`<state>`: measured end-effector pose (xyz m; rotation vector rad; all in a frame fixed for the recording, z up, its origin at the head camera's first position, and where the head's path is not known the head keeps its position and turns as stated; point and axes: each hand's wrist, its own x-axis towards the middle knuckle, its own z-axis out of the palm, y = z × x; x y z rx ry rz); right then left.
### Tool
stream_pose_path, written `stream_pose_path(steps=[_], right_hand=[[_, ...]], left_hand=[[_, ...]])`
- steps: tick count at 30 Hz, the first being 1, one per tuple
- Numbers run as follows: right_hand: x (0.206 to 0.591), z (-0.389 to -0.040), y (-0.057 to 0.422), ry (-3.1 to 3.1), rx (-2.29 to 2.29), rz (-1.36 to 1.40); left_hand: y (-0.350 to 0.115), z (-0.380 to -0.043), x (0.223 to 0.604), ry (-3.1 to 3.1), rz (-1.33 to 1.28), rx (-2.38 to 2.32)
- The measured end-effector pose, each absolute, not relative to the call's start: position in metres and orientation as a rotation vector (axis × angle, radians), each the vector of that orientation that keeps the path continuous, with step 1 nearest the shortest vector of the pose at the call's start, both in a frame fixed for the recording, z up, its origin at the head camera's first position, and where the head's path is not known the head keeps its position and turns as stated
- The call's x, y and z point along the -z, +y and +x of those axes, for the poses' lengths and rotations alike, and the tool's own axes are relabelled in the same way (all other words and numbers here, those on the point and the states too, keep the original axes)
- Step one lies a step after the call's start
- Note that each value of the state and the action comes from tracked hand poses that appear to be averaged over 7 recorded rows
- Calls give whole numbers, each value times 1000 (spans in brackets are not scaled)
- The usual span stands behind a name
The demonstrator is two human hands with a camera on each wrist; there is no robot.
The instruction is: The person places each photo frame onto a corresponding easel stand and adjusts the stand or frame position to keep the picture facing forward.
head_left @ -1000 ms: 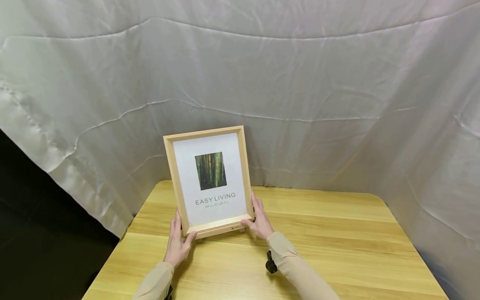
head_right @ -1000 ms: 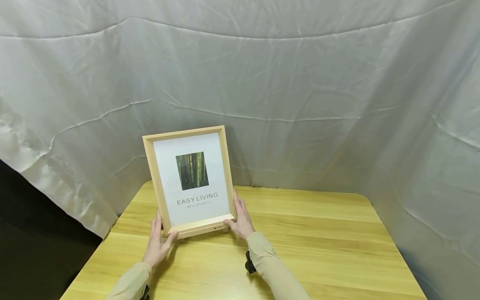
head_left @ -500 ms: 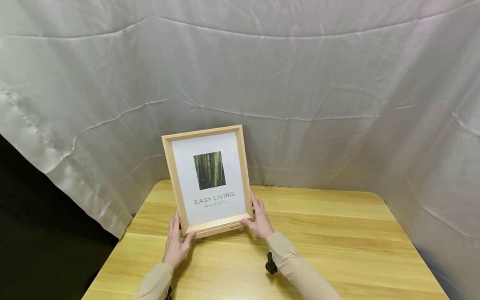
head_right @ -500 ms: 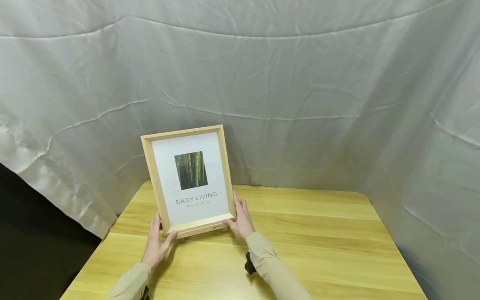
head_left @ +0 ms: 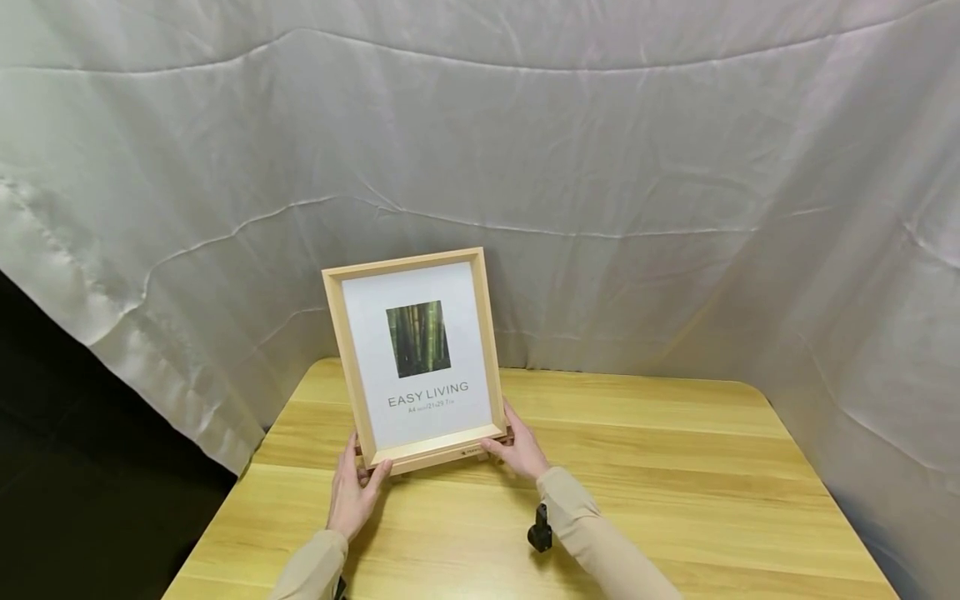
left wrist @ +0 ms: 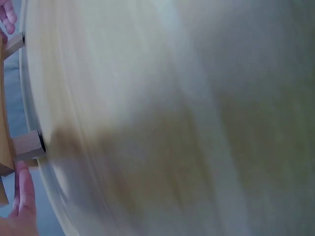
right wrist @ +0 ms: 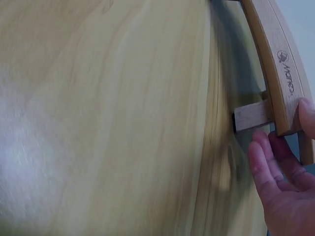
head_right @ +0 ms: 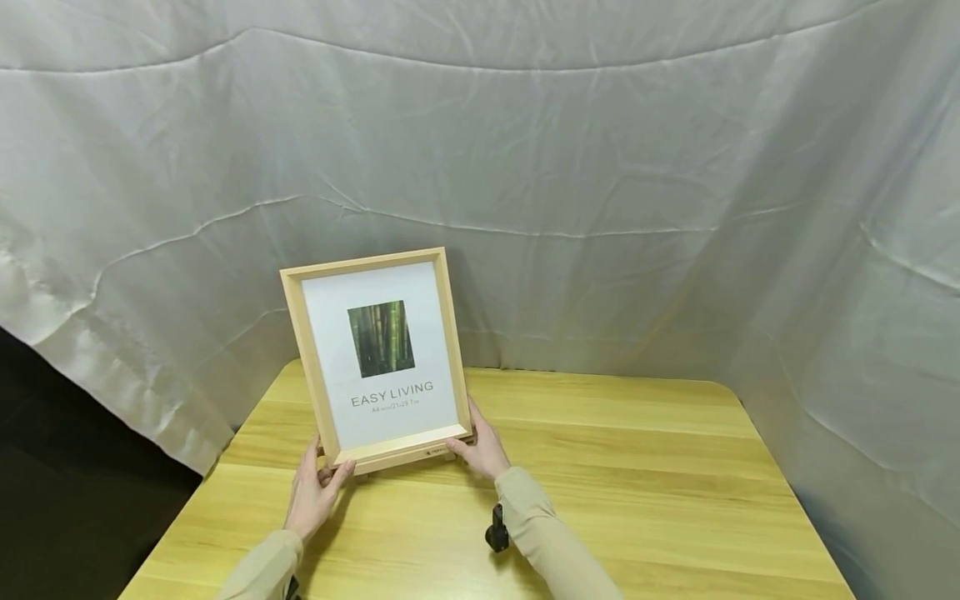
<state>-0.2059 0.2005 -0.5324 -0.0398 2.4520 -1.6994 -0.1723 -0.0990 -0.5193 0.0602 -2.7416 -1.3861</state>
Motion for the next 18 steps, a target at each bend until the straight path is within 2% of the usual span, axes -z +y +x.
stream_pose_path(steps=[8,18], right_hand=[[531,-206,199,2389,1774,-29],[531,-206,197,2337,1828,-2]], left_hand=[[-101,-171,516,-2818,168,1451],[-104,-170,512,-2853,158,1450]])
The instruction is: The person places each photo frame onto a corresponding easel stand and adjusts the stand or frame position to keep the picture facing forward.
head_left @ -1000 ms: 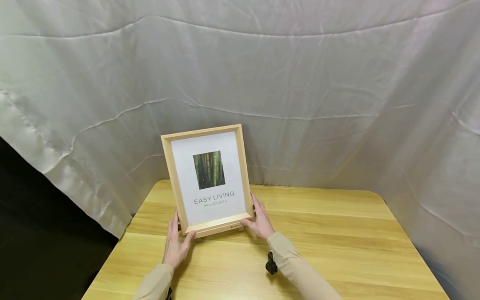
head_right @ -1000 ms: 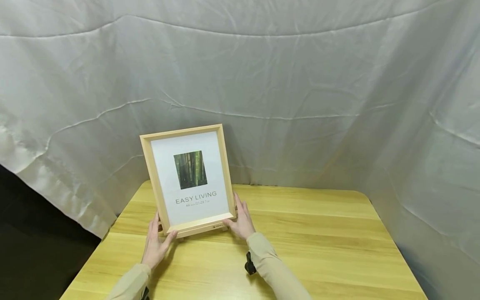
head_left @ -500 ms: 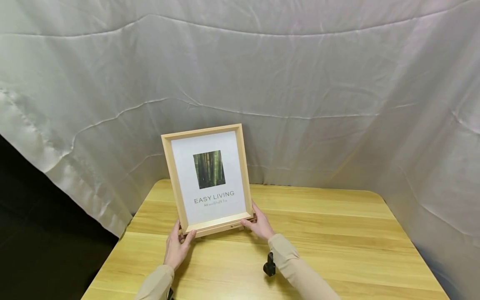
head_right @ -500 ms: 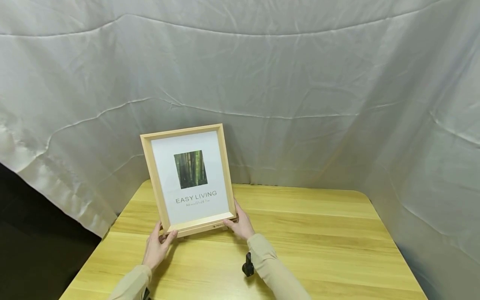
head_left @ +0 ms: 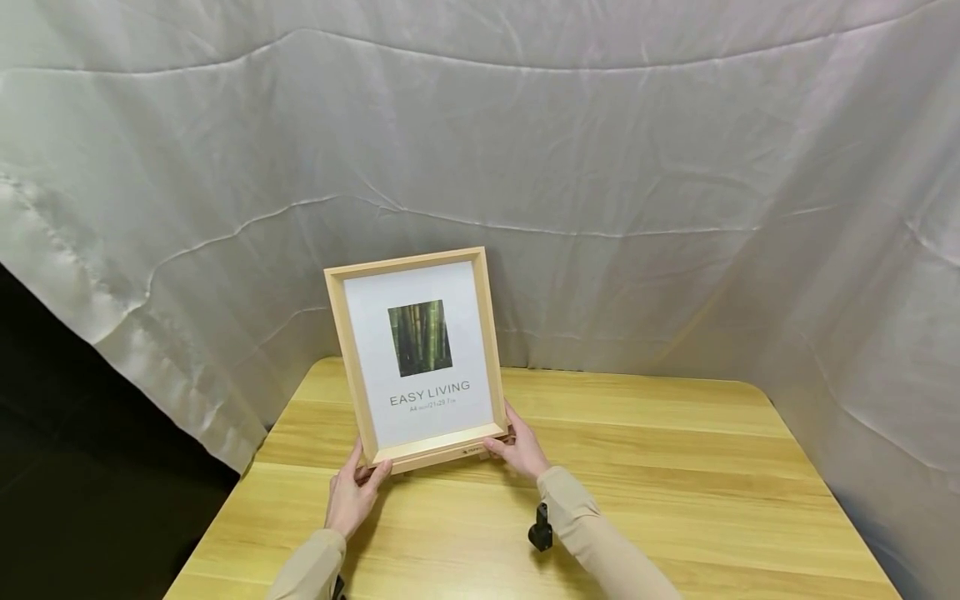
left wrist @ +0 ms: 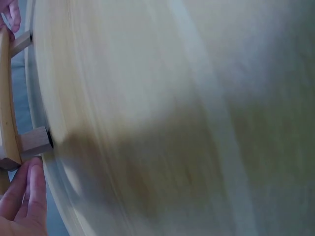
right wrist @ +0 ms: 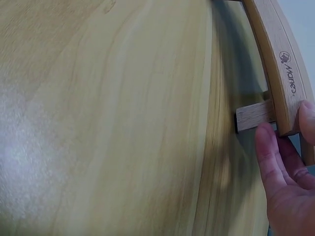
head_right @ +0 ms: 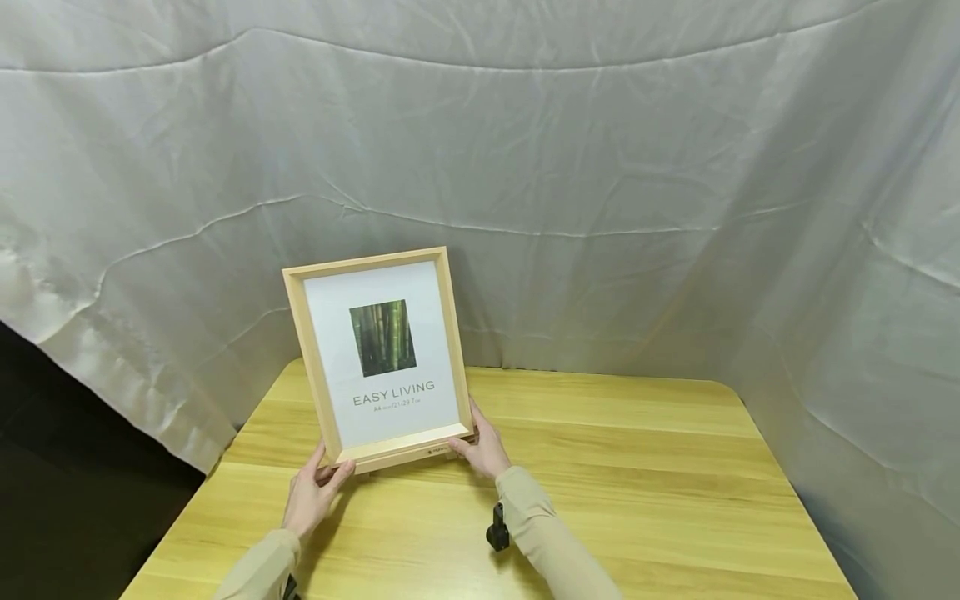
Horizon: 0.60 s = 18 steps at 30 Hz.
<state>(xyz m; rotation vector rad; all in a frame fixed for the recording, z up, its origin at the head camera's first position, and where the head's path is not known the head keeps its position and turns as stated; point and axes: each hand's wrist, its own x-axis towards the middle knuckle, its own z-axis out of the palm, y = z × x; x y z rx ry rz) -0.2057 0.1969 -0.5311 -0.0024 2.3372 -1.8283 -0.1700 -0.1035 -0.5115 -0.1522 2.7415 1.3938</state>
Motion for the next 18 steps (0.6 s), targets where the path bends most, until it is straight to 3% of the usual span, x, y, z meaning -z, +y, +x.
stream_pose_path(steps=[18], right_hand=[[533,-205,197,2368,1824,-7]], left_hand=[[-101,-169,514,2758,-144,-1440]])
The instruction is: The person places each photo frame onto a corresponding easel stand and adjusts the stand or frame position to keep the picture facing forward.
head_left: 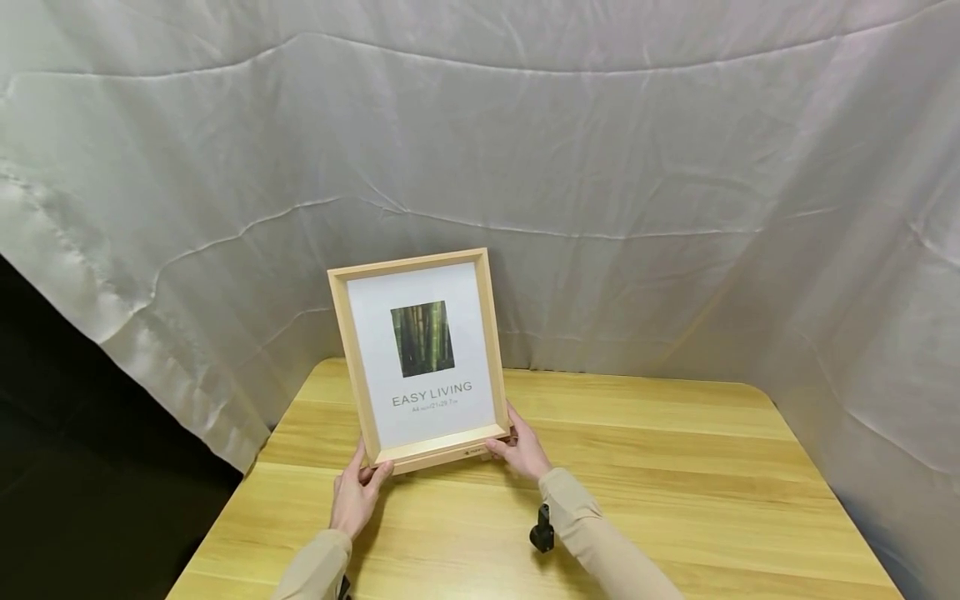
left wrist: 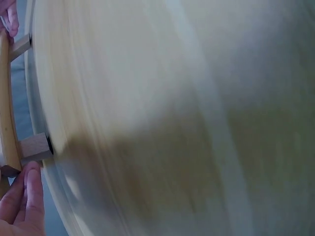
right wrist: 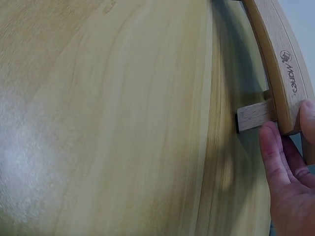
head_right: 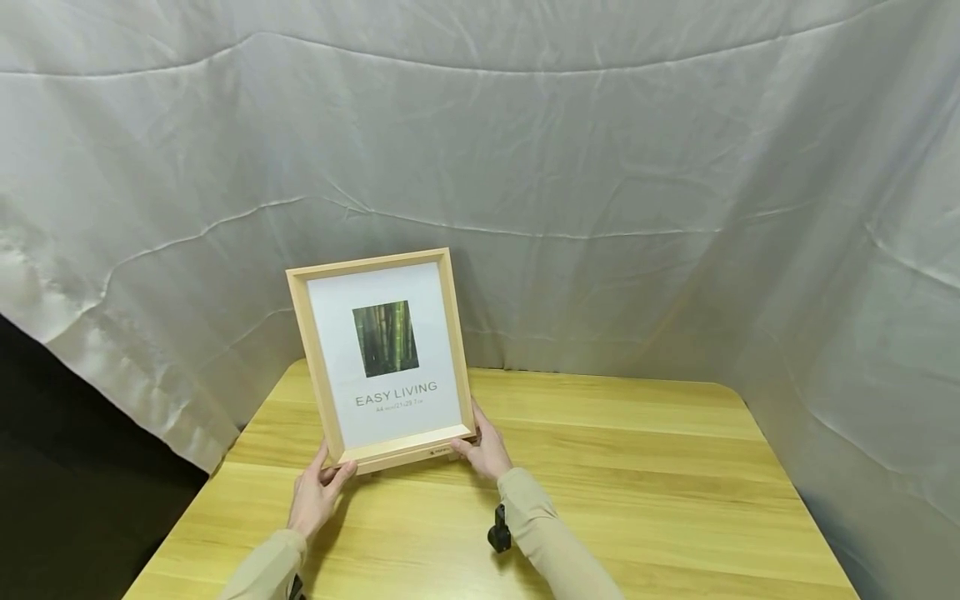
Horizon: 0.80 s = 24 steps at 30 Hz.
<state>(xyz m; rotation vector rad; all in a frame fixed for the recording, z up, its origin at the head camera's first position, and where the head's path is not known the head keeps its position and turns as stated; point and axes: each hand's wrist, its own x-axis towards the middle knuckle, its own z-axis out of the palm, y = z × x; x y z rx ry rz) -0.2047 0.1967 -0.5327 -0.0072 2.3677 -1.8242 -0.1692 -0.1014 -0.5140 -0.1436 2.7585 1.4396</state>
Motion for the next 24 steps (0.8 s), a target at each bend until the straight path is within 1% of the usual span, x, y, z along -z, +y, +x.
stream_pose_path(steps=[8,24], right_hand=[[531,-206,195,2376,1802,-12],[531,-202,197,2399,1800,66]], left_hand=[[-103,-167,512,2751,-177,-1426],[-102,-169,513,2745,-132,-1461]])
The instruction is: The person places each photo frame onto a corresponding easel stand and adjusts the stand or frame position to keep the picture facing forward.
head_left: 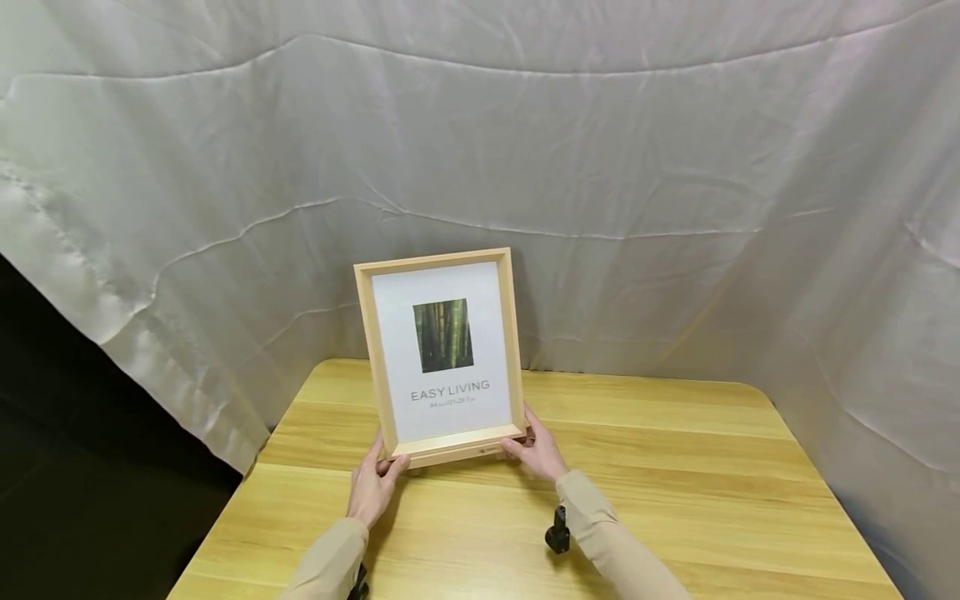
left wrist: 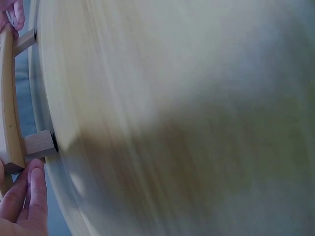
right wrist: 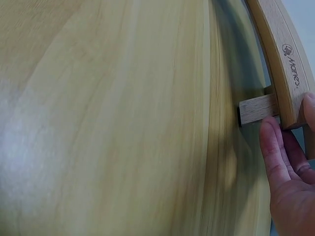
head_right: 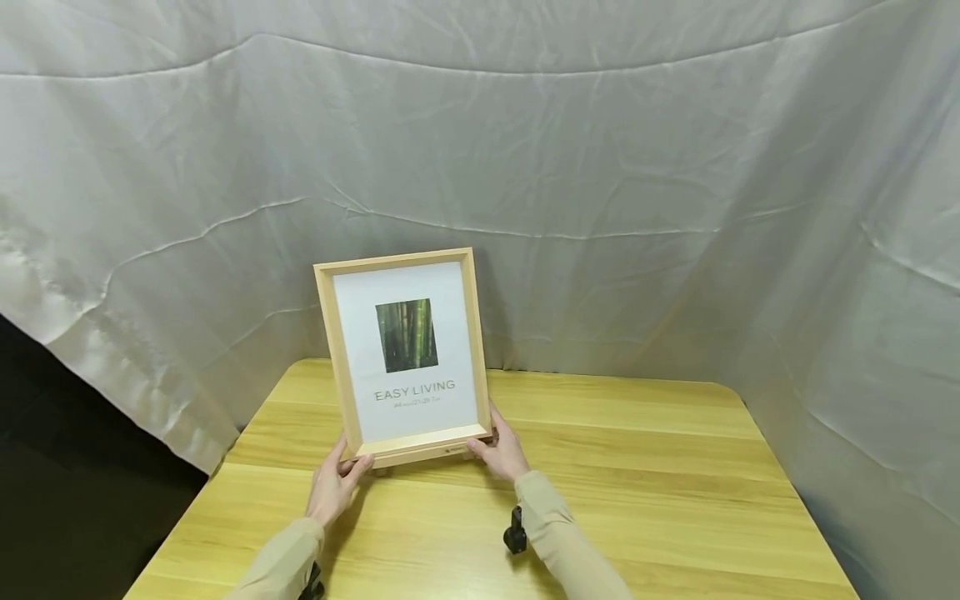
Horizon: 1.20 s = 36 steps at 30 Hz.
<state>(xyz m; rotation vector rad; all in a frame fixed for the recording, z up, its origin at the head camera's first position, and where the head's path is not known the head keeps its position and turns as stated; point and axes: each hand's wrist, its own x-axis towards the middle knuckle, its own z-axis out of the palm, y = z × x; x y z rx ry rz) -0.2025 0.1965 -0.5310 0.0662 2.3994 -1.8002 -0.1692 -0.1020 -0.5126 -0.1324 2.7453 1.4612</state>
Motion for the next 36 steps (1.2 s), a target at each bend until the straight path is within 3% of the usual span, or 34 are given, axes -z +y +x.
stream_pose_path(steps=[36], right_hand=[[529,-194,198,2434,1717,78]], left_hand=[[-106,-178,523,2632,-83,-1619]])
